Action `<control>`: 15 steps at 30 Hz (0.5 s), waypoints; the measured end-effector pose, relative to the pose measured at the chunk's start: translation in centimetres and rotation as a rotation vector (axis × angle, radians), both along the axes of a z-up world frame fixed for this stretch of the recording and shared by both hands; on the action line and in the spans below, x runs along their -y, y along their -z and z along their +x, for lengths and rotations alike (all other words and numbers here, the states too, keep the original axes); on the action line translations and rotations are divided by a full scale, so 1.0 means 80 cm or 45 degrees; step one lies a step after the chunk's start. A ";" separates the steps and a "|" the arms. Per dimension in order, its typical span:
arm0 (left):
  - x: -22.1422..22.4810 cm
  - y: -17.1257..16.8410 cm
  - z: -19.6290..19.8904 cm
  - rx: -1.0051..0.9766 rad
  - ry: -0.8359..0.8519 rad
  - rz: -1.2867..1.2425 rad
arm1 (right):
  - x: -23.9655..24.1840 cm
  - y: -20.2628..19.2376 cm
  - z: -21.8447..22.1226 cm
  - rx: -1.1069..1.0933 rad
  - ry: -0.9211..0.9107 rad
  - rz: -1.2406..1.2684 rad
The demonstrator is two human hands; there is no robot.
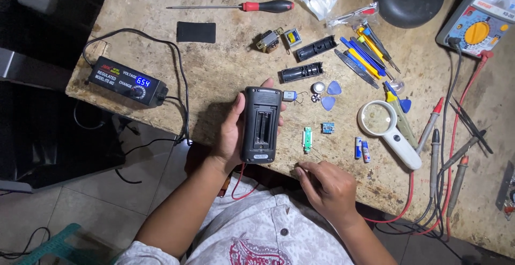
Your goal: Inspecting and testing small electronic circuit boards and a battery housing using a screwdriver and a magnifying glass on a repair bench.
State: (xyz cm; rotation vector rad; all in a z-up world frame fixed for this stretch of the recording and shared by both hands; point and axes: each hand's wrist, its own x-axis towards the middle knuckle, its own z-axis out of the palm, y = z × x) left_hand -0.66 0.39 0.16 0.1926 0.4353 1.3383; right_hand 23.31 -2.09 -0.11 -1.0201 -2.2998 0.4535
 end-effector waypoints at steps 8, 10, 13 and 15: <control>0.000 0.004 0.000 0.063 -0.003 -0.011 | 0.001 -0.001 -0.004 0.007 0.026 0.002; -0.001 0.003 0.000 0.048 -0.016 -0.013 | 0.000 -0.002 -0.005 -0.005 0.024 -0.004; 0.000 0.002 0.000 0.035 -0.014 -0.006 | 0.001 -0.001 -0.004 0.023 0.031 0.009; -0.001 0.002 0.001 0.031 -0.007 -0.008 | 0.000 -0.001 -0.004 0.025 0.026 0.008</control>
